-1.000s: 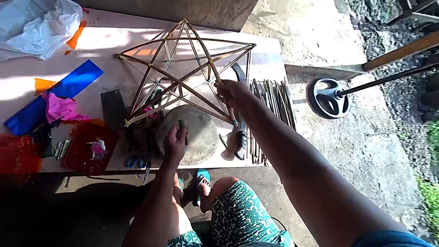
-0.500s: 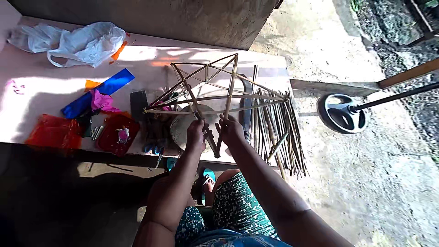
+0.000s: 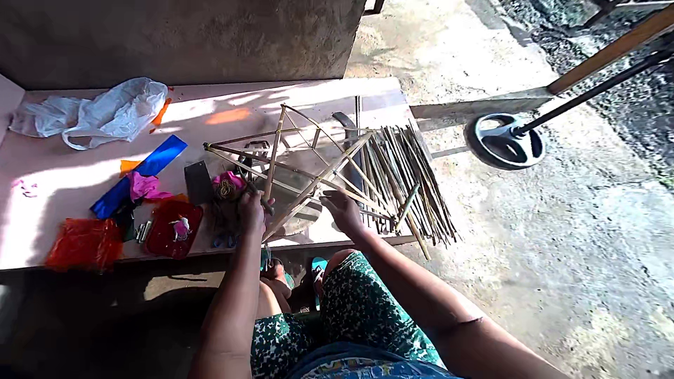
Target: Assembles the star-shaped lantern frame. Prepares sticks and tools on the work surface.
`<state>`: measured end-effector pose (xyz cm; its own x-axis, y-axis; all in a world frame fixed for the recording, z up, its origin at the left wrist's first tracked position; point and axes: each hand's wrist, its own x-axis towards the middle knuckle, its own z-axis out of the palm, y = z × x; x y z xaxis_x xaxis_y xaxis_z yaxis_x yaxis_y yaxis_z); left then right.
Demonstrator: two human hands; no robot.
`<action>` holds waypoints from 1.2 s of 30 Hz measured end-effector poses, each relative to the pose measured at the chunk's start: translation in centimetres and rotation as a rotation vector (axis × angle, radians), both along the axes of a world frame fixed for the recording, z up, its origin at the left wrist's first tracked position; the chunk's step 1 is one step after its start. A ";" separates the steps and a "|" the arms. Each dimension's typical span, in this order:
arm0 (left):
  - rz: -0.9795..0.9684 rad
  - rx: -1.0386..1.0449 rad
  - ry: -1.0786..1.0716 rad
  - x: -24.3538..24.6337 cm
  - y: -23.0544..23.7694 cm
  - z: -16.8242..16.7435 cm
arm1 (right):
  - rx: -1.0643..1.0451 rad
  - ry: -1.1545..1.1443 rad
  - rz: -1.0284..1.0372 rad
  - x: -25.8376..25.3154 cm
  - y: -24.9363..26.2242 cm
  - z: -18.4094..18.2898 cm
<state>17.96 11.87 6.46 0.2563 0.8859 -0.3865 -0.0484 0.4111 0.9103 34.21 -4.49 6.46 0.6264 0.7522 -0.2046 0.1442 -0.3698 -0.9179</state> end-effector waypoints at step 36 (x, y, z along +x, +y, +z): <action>-0.642 0.582 0.803 8.2 -4.2 0.9 | 0.120 0.681 -0.113 -5.6 0.2 -2.2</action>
